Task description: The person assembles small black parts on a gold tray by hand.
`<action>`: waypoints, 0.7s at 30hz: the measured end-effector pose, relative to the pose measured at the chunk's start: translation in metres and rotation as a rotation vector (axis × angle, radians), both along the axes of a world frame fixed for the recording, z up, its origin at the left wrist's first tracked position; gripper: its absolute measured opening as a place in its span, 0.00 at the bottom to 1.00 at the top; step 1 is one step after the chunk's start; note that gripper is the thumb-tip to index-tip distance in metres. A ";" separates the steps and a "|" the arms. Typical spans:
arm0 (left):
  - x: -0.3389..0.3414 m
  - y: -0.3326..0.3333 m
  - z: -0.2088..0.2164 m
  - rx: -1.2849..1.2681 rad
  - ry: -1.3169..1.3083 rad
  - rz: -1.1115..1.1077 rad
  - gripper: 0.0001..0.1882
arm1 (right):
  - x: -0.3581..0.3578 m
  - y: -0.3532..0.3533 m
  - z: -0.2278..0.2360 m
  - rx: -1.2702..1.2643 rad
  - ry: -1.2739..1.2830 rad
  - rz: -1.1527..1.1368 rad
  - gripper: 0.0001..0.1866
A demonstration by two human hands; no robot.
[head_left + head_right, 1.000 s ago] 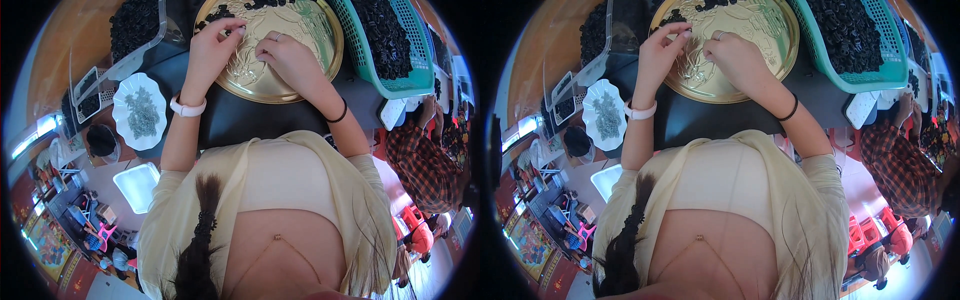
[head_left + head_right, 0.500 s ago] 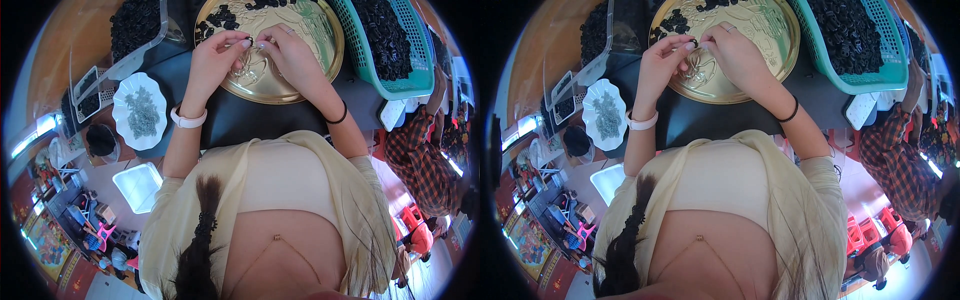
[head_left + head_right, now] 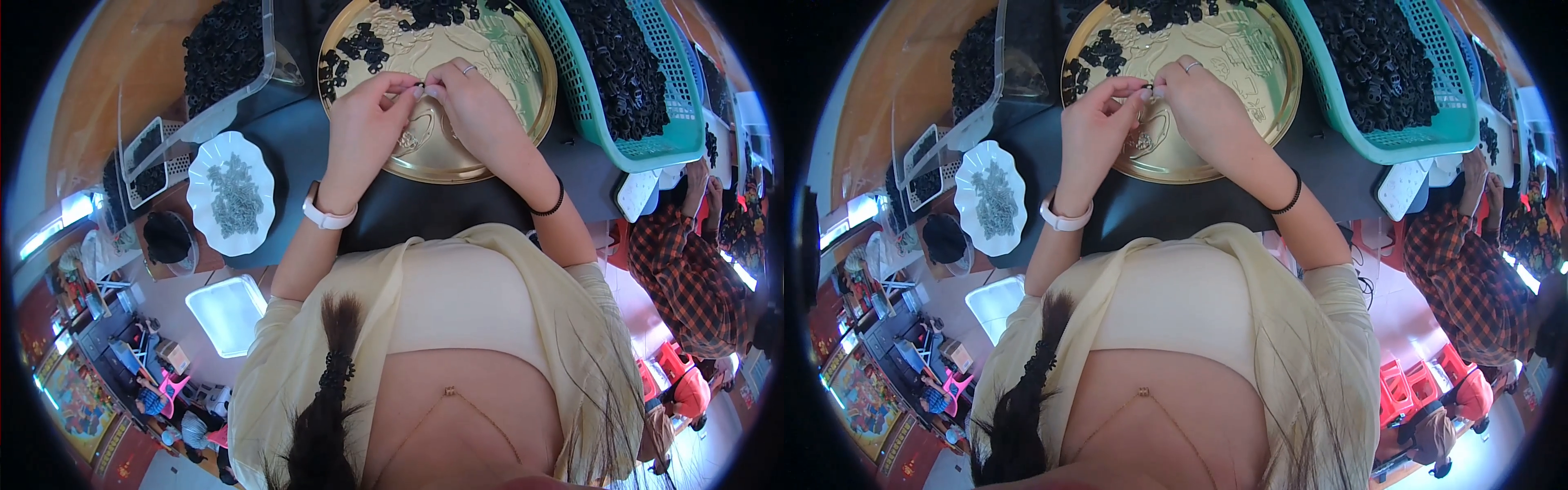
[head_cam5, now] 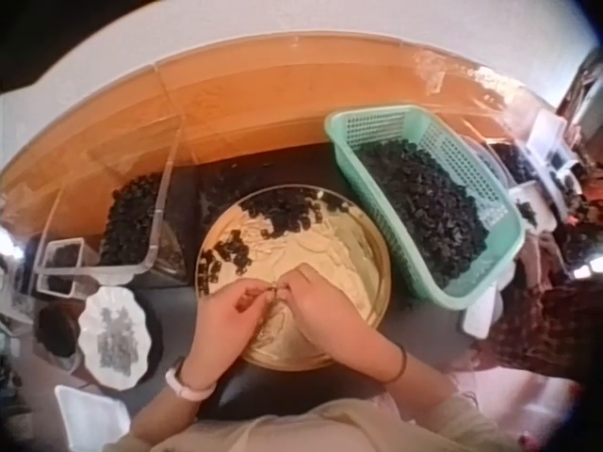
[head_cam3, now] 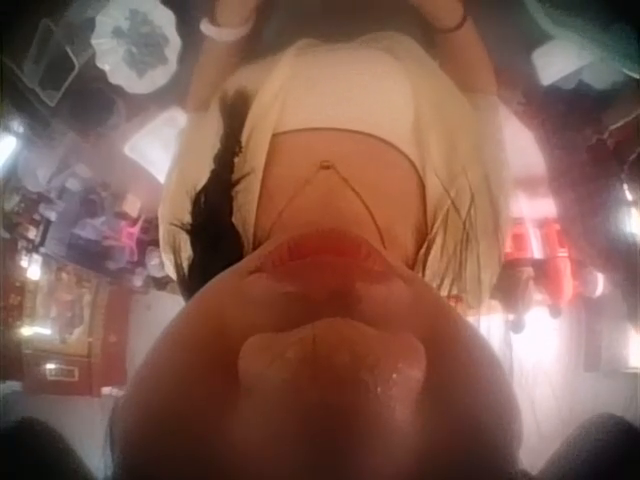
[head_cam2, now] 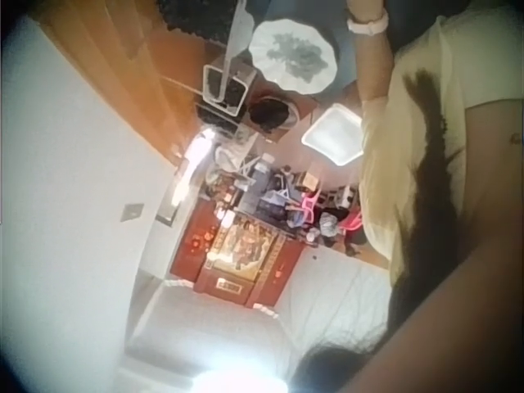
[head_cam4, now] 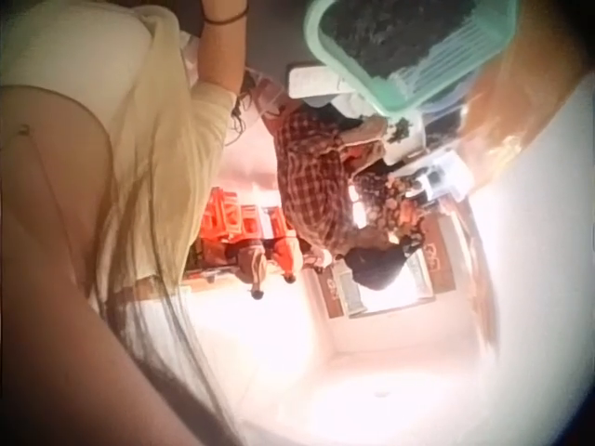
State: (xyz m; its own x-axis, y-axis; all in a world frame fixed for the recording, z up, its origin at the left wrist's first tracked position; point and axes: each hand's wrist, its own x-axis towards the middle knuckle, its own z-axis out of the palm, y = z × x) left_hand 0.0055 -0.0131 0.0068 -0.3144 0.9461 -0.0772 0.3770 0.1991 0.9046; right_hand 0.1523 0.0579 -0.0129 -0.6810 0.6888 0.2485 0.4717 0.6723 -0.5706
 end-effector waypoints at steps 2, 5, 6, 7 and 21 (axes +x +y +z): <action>0.004 0.002 -0.001 0.020 0.033 -0.007 0.09 | 0.003 0.001 0.000 0.006 0.000 0.007 0.07; 0.008 0.003 0.000 0.023 -0.096 0.042 0.09 | 0.005 0.004 0.004 0.014 0.024 0.030 0.07; 0.008 0.004 -0.002 0.027 -0.094 0.040 0.09 | 0.006 0.006 0.006 0.019 0.046 0.044 0.06; 0.006 0.004 -0.006 0.051 -0.173 0.052 0.09 | 0.005 0.007 0.010 0.024 0.049 0.043 0.06; 0.023 0.070 0.005 0.571 0.175 -0.171 0.13 | 0.010 0.028 0.007 -0.861 0.958 -0.334 0.16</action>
